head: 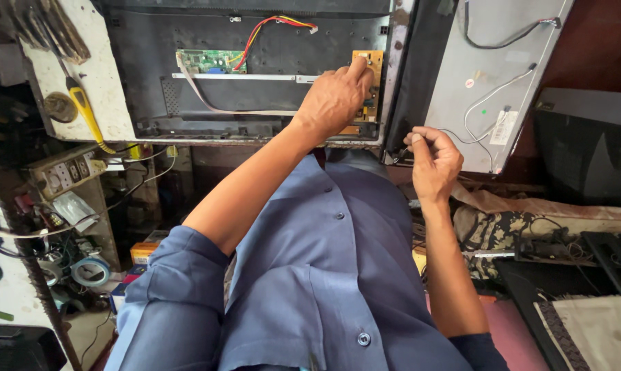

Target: The person handles a disassembled flat-screen monitor, connecting and disconnecting ribbon cables and wires to the internal circuit boards. They reposition the screen panel and adjust the wiring multiple times on a cluttered workbench.

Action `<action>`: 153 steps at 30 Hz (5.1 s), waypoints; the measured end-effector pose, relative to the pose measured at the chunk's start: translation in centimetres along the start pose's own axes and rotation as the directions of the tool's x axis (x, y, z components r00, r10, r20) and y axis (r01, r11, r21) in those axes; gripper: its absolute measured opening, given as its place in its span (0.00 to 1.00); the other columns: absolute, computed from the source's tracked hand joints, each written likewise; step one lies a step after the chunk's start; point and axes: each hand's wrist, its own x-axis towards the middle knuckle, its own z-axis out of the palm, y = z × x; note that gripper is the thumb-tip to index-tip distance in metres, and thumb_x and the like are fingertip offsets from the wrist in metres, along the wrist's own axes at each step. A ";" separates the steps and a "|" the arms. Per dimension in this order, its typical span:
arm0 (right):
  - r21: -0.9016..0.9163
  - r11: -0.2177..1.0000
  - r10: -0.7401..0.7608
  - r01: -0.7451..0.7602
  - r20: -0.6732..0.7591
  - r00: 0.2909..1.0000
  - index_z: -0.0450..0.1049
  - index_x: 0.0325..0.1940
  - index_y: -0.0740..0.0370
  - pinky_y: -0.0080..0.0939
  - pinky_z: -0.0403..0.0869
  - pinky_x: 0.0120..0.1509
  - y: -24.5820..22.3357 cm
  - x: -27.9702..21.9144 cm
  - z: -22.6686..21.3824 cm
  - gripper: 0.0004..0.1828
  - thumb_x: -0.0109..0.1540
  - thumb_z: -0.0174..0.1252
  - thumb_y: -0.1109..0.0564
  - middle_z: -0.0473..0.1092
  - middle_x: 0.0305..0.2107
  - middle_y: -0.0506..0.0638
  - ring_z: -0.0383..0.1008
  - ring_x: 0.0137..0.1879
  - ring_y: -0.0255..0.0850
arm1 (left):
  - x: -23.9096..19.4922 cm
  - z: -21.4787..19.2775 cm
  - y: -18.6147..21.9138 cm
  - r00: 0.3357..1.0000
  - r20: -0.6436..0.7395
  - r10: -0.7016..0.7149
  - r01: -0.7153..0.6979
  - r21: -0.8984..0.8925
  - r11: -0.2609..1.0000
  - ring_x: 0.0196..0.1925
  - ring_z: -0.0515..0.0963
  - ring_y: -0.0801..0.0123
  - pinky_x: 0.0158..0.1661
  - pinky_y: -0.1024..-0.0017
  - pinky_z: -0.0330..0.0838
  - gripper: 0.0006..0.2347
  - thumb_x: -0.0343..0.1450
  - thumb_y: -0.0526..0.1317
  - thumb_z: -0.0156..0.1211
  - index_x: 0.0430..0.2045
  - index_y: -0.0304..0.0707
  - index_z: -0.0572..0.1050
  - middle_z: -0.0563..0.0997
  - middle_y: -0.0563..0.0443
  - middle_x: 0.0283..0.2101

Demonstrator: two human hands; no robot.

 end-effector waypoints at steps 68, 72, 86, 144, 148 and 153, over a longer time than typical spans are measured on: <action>-0.104 0.983 -0.163 0.153 -0.087 0.983 0.76 0.48 0.69 0.34 0.80 0.48 -1.2 -0.9 3.7 0.04 0.69 0.57 0.67 0.77 0.39 0.51 0.81 0.43 0.37 | -16.7 -9.3 -1.8 0.853 -0.214 -0.476 0.294 -0.556 0.777 0.40 0.82 0.50 0.39 0.61 0.76 0.06 0.71 0.28 0.63 0.40 0.36 0.78 0.80 0.45 0.42; -0.148 0.979 -0.157 0.137 -0.132 0.979 0.76 0.47 0.69 0.34 0.79 0.46 -1.3 -1.6 4.0 0.04 0.69 0.58 0.66 0.76 0.37 0.51 0.81 0.40 0.38 | -17.2 -9.3 -2.0 0.858 -0.206 -0.470 0.295 -0.552 0.780 0.41 0.82 0.49 0.39 0.61 0.77 0.07 0.70 0.28 0.62 0.40 0.36 0.78 0.80 0.45 0.42; 0.147 0.989 0.050 -0.033 -0.111 0.993 0.67 0.68 0.68 0.34 0.72 0.36 -4.0 -3.9 5.9 0.22 0.75 0.46 0.52 0.71 0.36 0.66 0.74 0.33 0.42 | -16.7 -11.1 -0.5 0.895 -0.264 -0.359 0.189 -0.505 0.842 0.45 0.81 0.47 0.45 0.58 0.77 0.09 0.72 0.33 0.64 0.45 0.37 0.78 0.79 0.42 0.45; -0.458 0.782 -0.381 0.423 0.187 0.906 0.80 0.45 0.67 0.42 0.76 0.56 -6.7 3.3 4.7 0.06 0.64 0.61 0.68 0.76 0.44 0.56 0.78 0.51 0.48 | -14.3 -10.3 -4.0 0.895 -0.240 -0.377 0.244 -0.444 0.862 0.43 0.83 0.50 0.42 0.61 0.77 0.07 0.69 0.26 0.61 0.38 0.31 0.78 0.81 0.44 0.43; -0.442 0.802 -0.362 0.402 0.177 0.915 0.80 0.45 0.66 0.42 0.76 0.55 -6.4 3.4 4.4 0.06 0.64 0.61 0.68 0.76 0.44 0.56 0.78 0.50 0.47 | -14.2 -10.9 -4.2 0.892 -0.244 -0.379 0.243 -0.448 0.860 0.44 0.83 0.50 0.43 0.61 0.77 0.07 0.69 0.26 0.61 0.38 0.31 0.78 0.81 0.44 0.44; -0.458 0.779 -0.390 0.429 0.182 0.903 0.80 0.46 0.67 0.42 0.76 0.56 -6.4 3.6 4.0 0.06 0.65 0.61 0.68 0.76 0.44 0.56 0.79 0.50 0.48 | -14.0 -10.9 -4.3 0.896 -0.226 -0.383 0.251 -0.454 0.855 0.44 0.82 0.50 0.43 0.60 0.77 0.06 0.70 0.26 0.61 0.39 0.31 0.78 0.81 0.44 0.44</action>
